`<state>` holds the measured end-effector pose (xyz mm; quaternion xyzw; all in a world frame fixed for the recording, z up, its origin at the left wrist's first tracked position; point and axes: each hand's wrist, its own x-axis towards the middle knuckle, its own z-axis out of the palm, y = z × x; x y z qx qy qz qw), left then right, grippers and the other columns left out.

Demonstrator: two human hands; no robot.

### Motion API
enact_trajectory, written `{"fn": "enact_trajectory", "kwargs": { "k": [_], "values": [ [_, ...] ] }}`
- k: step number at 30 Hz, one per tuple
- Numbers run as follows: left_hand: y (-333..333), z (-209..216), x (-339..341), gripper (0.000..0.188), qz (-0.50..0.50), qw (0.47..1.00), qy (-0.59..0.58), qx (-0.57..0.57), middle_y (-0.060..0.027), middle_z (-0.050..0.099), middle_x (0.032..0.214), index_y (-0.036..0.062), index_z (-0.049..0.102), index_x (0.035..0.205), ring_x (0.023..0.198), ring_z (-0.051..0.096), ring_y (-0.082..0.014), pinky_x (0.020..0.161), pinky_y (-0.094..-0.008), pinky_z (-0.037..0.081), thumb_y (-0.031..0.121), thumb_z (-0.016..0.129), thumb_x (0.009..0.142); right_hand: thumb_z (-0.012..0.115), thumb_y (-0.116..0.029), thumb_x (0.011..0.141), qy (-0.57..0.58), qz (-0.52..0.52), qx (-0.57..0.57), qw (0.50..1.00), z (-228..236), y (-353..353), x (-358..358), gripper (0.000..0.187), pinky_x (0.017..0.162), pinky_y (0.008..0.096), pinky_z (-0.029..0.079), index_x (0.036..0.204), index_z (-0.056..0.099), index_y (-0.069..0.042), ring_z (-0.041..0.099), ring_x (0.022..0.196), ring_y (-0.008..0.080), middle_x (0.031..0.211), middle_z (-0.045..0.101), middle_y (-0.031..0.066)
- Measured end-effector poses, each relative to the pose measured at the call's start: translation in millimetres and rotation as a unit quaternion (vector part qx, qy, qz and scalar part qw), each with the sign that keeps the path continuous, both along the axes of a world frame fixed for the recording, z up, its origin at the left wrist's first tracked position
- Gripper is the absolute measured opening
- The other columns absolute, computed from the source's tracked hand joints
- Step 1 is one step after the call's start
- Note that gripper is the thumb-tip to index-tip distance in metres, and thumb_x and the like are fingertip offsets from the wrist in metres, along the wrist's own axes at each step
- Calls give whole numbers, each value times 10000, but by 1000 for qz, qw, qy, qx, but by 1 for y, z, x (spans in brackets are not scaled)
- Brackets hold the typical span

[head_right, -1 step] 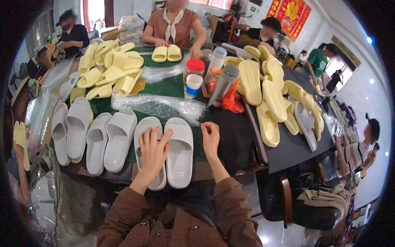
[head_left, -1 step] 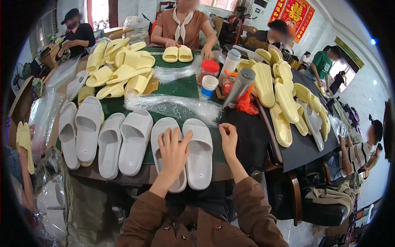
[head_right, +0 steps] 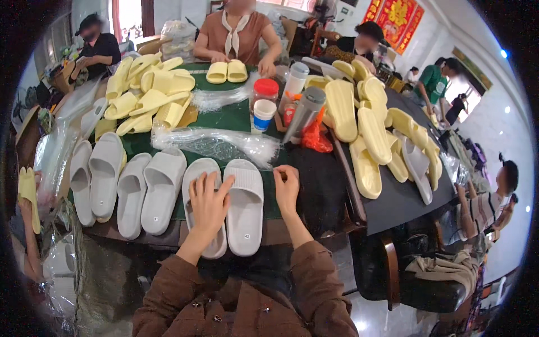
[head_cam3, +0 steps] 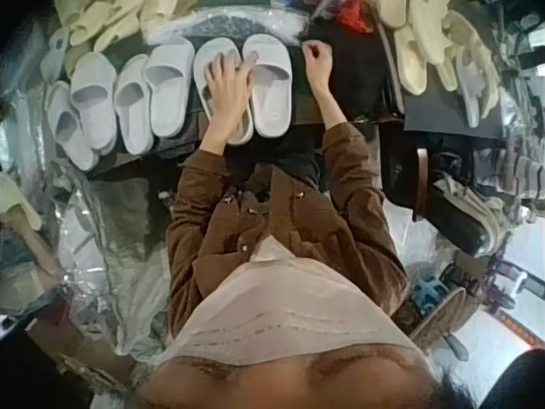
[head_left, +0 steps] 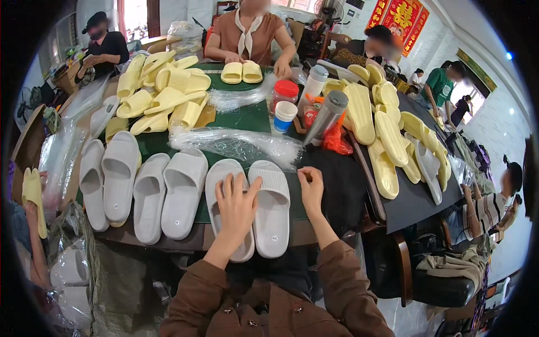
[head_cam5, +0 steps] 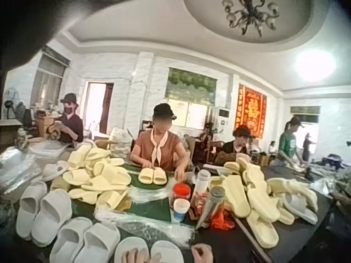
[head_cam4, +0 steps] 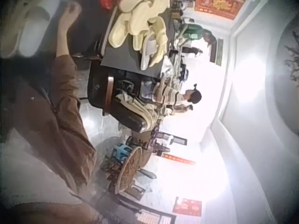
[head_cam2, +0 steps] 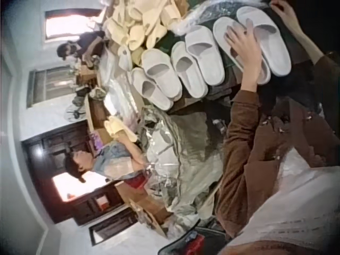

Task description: The person inserts small white circular stickers into the footbeds of white and yellow plastic slippers. They handle the slippers one at a time, placing the stickers and then stacking the finished pairs on the table.

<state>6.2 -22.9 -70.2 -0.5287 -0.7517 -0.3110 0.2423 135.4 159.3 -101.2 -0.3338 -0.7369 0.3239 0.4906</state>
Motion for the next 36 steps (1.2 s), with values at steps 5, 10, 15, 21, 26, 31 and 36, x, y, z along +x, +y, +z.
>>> {"fn": "enact_trajectory", "kwargs": {
  "k": [5,10,15,21,26,31,36],
  "values": [
    [0,-2,-1,480,2,1000,2,9,-153,545,1186,222,608,1188,1142,481,-375,983,-541,340,112,683,727,652,-49,854,-53,-15,-24,998,-8,4,3,71,655,299,490,889,639,12,617,728,183,874,626,118],
    [0,-2,0,476,4,1000,5,11,-159,542,1186,210,618,1182,1144,476,-377,990,-539,336,111,686,722,635,-40,858,-55,1,-88,995,-2,7,-1,79,618,324,500,879,620,35,650,684,216,759,649,134],
    [0,0,0,497,2,1000,2,-1,-158,530,1198,197,609,1203,1153,464,-377,989,-536,333,99,682,721,622,-29,860,-53,8,13,998,-8,9,-16,73,637,339,501,883,615,39,653,703,254,788,650,158],
    [0,0,1,494,-4,1000,-1,3,-154,521,1198,192,611,1206,1166,456,-370,1002,-537,320,91,672,726,628,-40,860,-15,-17,-1,1000,-11,18,-35,87,633,309,487,892,619,40,610,678,183,760,634,117],
    [0,0,1,483,-1,1000,3,2,-158,533,1188,194,614,1188,1151,468,-361,993,-526,331,106,686,719,631,-25,853,-51,5,15,999,-9,18,-37,70,677,339,489,891,616,32,618,761,251,865,600,142],
    [0,0,0,494,-4,1000,-1,4,-160,529,1182,196,610,1191,1150,466,-364,990,-529,331,110,692,711,643,-32,854,14,-22,47,999,10,-3,-24,55,657,300,473,888,618,2,572,781,190,943,561,90],
    [-6,9,0,381,-55,995,-77,12,-128,552,1189,125,621,1190,1173,465,-334,1012,-474,319,196,644,816,652,15,833,-1,34,99,994,48,-35,-6,65,583,249,447,872,606,-9,560,743,141,963,560,72]
  ]
}}
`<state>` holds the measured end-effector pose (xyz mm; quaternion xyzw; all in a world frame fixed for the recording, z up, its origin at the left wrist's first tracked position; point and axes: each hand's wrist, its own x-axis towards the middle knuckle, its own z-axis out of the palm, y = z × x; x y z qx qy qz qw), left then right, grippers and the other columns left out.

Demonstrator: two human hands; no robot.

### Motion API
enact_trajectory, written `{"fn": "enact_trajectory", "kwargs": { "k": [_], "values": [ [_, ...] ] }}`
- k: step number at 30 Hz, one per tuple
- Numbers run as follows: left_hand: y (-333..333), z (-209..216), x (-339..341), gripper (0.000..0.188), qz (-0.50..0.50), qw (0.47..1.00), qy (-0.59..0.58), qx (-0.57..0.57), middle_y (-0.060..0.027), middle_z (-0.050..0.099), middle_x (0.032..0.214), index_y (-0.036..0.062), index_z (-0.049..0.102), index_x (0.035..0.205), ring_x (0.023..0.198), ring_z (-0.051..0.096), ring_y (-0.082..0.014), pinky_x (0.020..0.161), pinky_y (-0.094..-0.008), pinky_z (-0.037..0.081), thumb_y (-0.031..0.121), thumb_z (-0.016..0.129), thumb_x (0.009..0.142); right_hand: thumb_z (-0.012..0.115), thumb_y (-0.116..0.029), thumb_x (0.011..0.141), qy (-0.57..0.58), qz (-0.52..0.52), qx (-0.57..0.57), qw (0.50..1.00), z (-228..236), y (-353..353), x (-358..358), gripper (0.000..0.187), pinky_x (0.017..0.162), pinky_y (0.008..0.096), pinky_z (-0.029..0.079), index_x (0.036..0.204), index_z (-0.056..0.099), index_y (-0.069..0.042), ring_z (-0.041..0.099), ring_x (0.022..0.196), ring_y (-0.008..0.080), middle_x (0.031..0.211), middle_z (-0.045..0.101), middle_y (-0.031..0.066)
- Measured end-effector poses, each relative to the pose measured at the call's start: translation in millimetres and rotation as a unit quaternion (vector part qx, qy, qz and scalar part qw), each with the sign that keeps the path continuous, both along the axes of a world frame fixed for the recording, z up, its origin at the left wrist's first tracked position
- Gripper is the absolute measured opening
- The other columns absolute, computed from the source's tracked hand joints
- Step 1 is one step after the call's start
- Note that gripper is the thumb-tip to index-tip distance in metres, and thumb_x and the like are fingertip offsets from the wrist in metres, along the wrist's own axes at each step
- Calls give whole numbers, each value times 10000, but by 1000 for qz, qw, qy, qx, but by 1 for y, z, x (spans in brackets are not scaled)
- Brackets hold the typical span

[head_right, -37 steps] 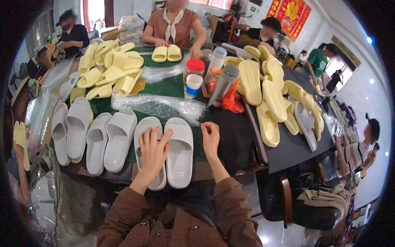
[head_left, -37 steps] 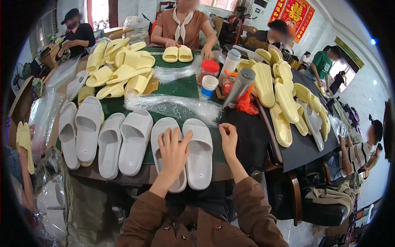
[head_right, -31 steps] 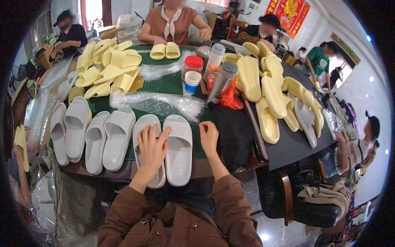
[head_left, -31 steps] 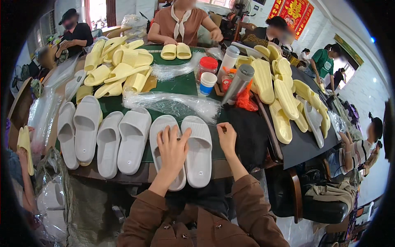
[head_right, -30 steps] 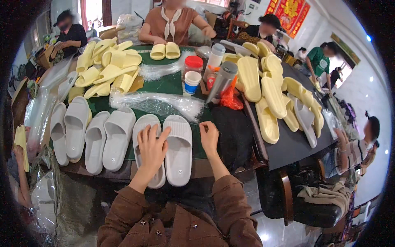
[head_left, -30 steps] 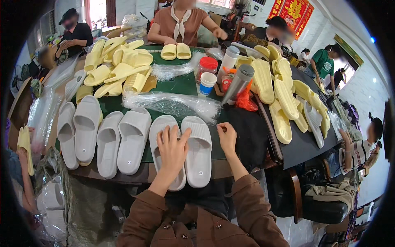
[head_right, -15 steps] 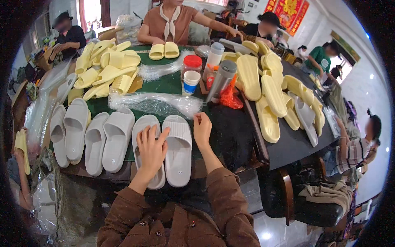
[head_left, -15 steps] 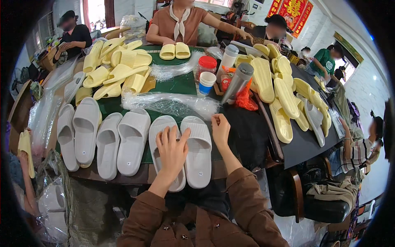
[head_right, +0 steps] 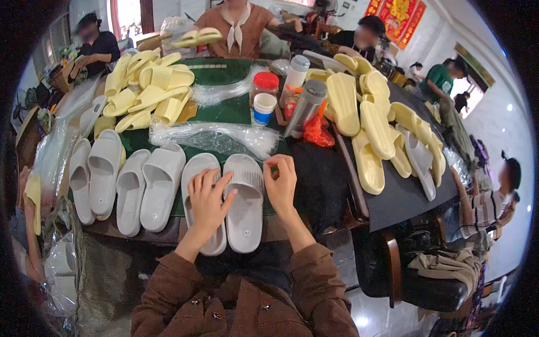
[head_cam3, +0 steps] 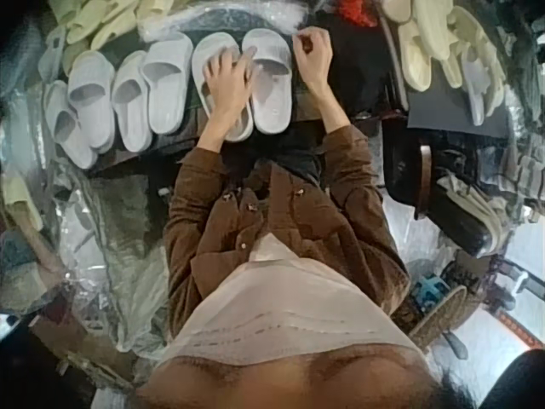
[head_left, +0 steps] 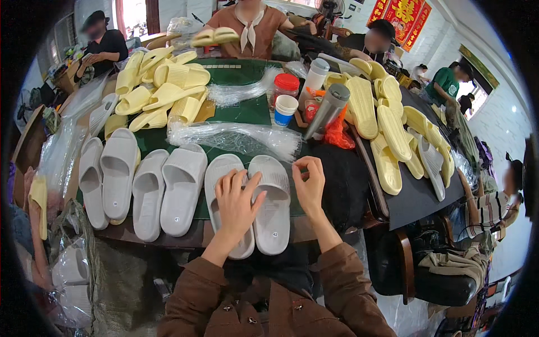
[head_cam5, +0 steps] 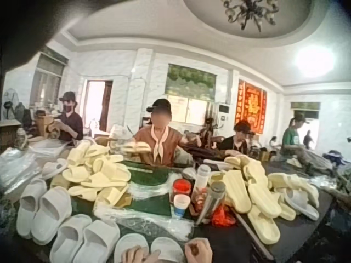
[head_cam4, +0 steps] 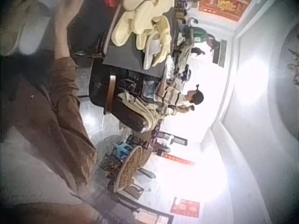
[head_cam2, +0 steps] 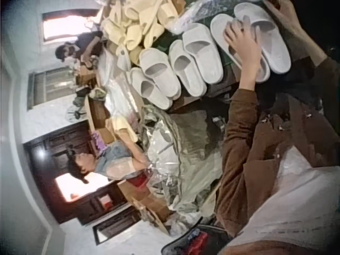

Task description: The person inserts small white circular stickers into the footbeds of white and yellow plastic slippers. They handle the slippers one at a time, placing the stickers and then stacking the finished pairs on the table.

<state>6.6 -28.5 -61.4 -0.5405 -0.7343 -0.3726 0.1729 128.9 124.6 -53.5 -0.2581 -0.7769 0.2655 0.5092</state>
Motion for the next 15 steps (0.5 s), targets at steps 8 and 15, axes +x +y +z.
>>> {"fn": "enact_trajectory", "kwargs": {
  "k": [8,15],
  "values": [
    [-9,16,-14,368,-124,951,-279,44,-82,679,1047,1,602,1187,1070,579,-291,1012,-422,338,286,518,970,691,41,727,-66,104,174,977,18,-42,30,180,618,322,514,871,619,-38,614,796,246,965,605,99],
    [-36,46,-17,426,-231,711,-650,136,-93,671,879,-56,510,1254,922,644,-216,915,-352,468,285,375,1038,689,56,679,-119,242,117,956,25,-82,59,198,652,317,514,833,617,-45,624,787,242,938,626,98]
  ]
}}
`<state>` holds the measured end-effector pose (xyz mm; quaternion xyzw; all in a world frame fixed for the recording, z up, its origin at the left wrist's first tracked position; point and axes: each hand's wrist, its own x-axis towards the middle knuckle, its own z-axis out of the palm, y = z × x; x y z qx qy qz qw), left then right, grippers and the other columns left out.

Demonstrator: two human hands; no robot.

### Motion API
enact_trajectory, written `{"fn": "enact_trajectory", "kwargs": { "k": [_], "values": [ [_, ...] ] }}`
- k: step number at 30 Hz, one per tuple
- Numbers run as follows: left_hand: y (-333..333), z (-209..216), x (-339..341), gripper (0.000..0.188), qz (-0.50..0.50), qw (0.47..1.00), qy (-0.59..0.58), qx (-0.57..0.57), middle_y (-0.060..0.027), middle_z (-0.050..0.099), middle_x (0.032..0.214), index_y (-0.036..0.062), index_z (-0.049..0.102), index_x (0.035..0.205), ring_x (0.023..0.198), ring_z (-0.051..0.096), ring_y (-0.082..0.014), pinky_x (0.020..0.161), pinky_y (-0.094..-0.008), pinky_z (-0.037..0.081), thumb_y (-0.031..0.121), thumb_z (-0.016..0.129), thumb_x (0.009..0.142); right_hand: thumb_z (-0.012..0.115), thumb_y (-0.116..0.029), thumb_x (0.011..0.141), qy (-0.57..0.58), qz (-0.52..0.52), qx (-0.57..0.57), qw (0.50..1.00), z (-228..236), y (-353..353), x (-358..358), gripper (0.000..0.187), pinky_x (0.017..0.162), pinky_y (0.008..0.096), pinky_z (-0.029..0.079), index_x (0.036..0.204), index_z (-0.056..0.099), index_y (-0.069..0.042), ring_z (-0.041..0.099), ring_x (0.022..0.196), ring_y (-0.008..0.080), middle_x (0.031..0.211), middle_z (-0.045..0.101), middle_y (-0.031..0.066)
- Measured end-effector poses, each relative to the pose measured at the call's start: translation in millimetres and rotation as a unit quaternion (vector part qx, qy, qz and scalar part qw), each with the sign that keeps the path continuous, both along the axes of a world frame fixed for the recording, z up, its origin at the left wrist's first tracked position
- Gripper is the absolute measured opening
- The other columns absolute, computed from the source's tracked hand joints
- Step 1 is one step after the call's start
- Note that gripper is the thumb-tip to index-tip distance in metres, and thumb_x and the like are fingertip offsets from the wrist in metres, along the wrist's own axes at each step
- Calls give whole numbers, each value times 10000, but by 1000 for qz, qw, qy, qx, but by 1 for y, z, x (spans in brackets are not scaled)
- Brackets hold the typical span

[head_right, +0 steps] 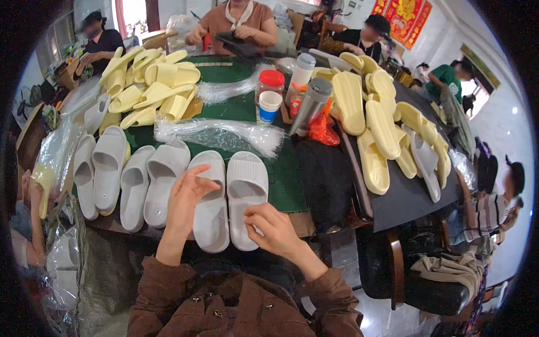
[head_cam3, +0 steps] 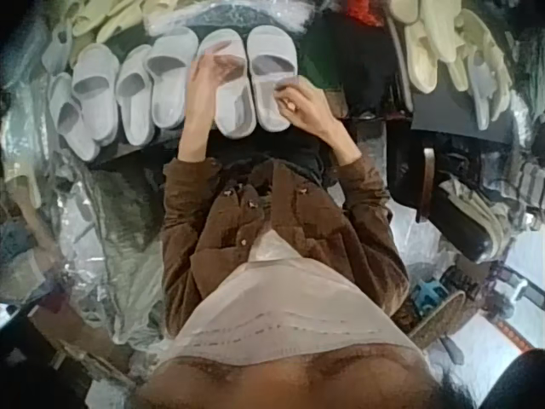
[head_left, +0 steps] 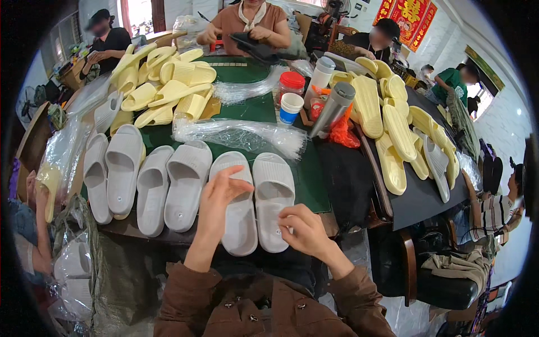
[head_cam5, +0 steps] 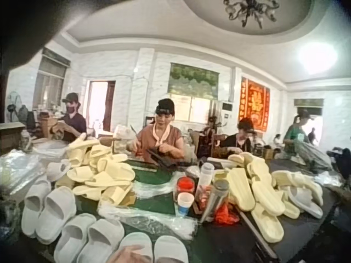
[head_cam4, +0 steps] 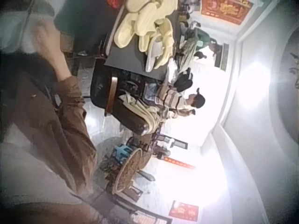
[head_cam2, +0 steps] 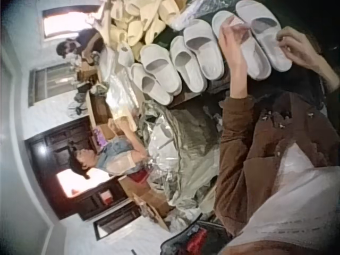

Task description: The person inserts small white circular stickers into the footbeds of white and yellow plastic slippers. They handle the slippers one at a time, placing the stickers and then stacking the finished pairs on the table.

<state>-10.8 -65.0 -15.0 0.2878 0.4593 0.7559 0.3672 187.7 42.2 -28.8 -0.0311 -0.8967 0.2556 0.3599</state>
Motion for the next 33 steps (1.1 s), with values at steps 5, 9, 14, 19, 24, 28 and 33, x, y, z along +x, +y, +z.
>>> {"fn": "enact_trajectory", "kwargs": {
  "k": [5,9,14,19,24,28,33],
  "values": [
    [-18,-9,-16,419,39,994,-94,27,-44,564,680,-61,511,1235,753,597,-191,816,-334,476,283,373,1037,606,81,779,117,85,-398,906,22,-5,22,103,698,271,526,829,574,-3,616,966,243,1117,560,161],
    [-35,-13,16,404,-61,994,-82,-44,-29,504,605,-51,527,1216,687,556,-173,750,-313,460,271,356,1042,518,-65,914,280,217,-616,704,40,-3,26,57,455,217,500,915,474,-29,627,1071,304,1175,551,195],
    [-52,-22,43,402,-164,979,-14,-117,-20,489,548,-37,550,1202,639,556,-155,694,-282,468,266,335,1048,466,-140,951,269,343,-730,526,45,13,31,88,361,180,365,932,433,-60,629,674,159,857,593,127],
    [-56,-26,56,422,-262,950,14,-168,-30,516,535,-35,515,1268,558,551,-147,668,-285,486,266,309,1054,423,-153,983,83,12,-645,759,25,7,14,146,489,205,233,1022,526,-56,300,524,45,717,470,-8],
    [-59,-34,65,409,-313,931,37,-186,-43,537,547,-33,490,1301,543,557,-148,644,-286,485,229,301,1050,514,-234,974,-24,8,-599,800,6,-8,-17,323,537,191,250,1213,531,-18,334,591,24,745,468,-36],
    [-60,-29,66,404,-330,917,72,-214,-50,545,554,-33,498,1299,552,566,-145,647,-286,479,214,301,1046,556,-172,963,-25,26,-502,864,3,-11,-28,221,618,190,334,1106,595,-8,412,672,28,772,489,-48],
    [-62,-17,66,367,-326,902,126,-253,-70,573,619,2,513,1297,608,595,-155,673,-301,483,199,349,1033,550,-139,968,-37,32,-517,855,18,-4,-30,160,649,199,380,988,642,-11,447,693,41,738,510,-43]
  ]
}}
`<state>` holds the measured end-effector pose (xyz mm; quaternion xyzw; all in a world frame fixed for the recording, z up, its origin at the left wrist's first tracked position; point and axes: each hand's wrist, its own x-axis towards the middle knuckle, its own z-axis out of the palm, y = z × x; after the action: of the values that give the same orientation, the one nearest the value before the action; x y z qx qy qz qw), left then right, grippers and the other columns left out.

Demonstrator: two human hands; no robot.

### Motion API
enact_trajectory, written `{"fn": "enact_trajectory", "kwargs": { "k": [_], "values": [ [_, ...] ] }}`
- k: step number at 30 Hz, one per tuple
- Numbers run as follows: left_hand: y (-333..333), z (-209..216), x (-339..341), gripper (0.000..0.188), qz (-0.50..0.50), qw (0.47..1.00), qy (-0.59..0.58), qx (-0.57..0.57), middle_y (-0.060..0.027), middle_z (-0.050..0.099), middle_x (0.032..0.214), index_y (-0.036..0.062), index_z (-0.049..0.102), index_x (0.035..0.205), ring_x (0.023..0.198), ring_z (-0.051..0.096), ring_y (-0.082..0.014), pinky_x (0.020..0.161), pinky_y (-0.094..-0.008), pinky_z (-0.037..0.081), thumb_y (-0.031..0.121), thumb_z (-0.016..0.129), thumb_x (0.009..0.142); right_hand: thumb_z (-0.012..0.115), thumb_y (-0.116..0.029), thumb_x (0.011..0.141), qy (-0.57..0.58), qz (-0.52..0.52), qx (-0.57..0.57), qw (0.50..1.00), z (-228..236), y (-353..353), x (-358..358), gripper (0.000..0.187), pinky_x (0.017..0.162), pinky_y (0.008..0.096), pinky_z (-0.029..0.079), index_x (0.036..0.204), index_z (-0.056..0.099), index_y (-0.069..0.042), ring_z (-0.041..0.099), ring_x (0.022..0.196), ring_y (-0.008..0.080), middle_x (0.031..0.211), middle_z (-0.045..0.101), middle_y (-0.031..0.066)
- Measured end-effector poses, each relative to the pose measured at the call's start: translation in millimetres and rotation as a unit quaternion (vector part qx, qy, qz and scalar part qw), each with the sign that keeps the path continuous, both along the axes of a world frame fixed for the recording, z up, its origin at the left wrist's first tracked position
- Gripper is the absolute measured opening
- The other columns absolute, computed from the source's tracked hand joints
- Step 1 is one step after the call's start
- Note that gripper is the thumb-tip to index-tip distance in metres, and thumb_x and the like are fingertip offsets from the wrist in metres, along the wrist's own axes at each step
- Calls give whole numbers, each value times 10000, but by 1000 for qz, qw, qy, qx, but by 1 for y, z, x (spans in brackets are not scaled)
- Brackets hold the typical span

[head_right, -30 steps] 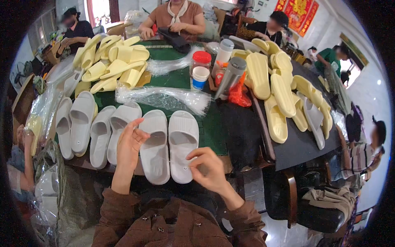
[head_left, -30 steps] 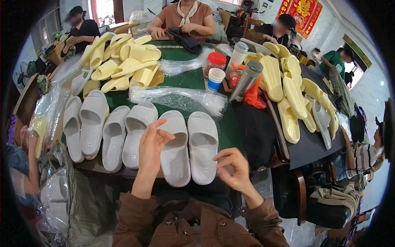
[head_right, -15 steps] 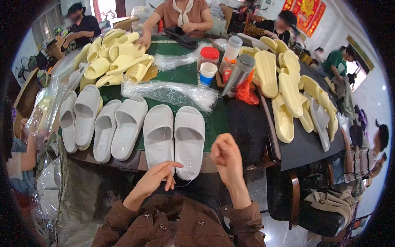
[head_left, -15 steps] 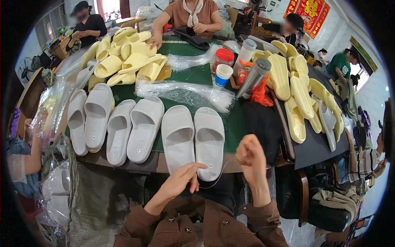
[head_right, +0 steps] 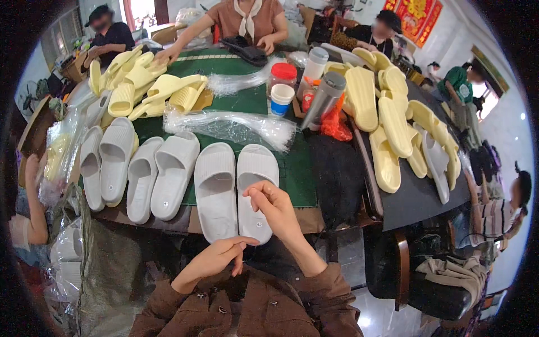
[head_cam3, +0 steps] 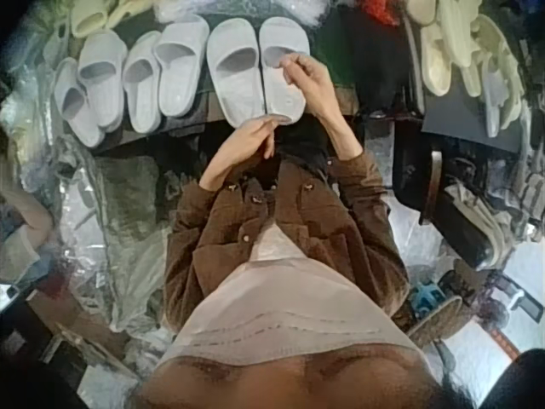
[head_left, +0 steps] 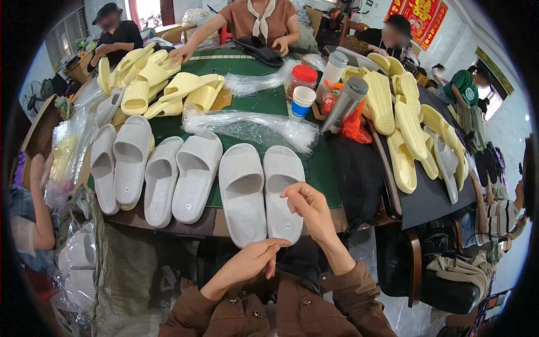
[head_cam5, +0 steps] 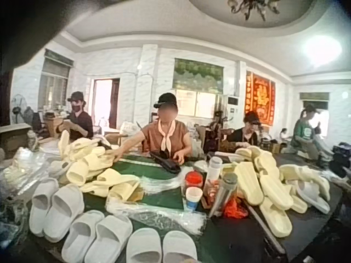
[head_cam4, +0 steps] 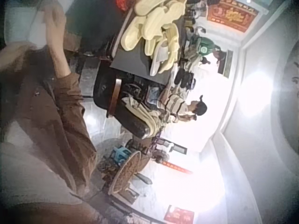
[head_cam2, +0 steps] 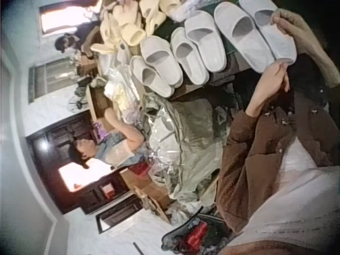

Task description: The person inserts small white circular stickers into the footbeds of white and yellow plastic slippers. They handle the slippers one at a time, placing the stickers and then stacking the finished pairs on the table.

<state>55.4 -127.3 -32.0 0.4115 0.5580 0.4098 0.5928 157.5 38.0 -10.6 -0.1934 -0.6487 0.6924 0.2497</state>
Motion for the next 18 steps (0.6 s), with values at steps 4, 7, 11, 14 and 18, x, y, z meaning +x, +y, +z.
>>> {"fn": "enact_trajectory", "kwargs": {
  "k": [4,7,11,14,18],
  "values": [
    [1,-4,4,271,150,912,309,223,-115,625,858,4,534,1216,746,636,-161,727,-328,498,112,500,970,538,-133,972,-27,11,34,999,1,-4,-4,169,622,207,387,958,646,-3,453,667,46,686,501,-31],
    [11,2,-5,252,214,871,365,249,-127,612,1022,3,527,1139,829,645,-176,758,-334,503,14,583,894,536,-135,973,-21,-4,47,999,0,-8,-12,185,599,212,389,942,650,7,451,648,48,666,497,-25],
    [13,12,3,258,282,907,175,260,-119,598,991,21,537,1125,775,615,-233,694,-328,487,-47,559,878,537,-131,971,-50,-22,70,996,1,-8,-18,184,593,212,394,951,652,12,458,652,45,664,500,-21],
    [14,11,1,240,254,900,219,279,-115,602,977,24,558,1113,754,600,-218,678,-312,484,-52,540,886,546,-130,964,-46,-21,70,996,-4,-8,-20,186,585,213,395,925,658,13,464,648,43,656,502,-24],
    [13,8,-6,205,247,901,224,277,-114,607,972,13,585,1097,749,590,-192,656,-304,483,-21,522,905,527,-108,963,-6,4,99,995,-21,-3,-18,179,609,208,398,1080,594,10,468,698,45,839,552,10]
  ]
}}
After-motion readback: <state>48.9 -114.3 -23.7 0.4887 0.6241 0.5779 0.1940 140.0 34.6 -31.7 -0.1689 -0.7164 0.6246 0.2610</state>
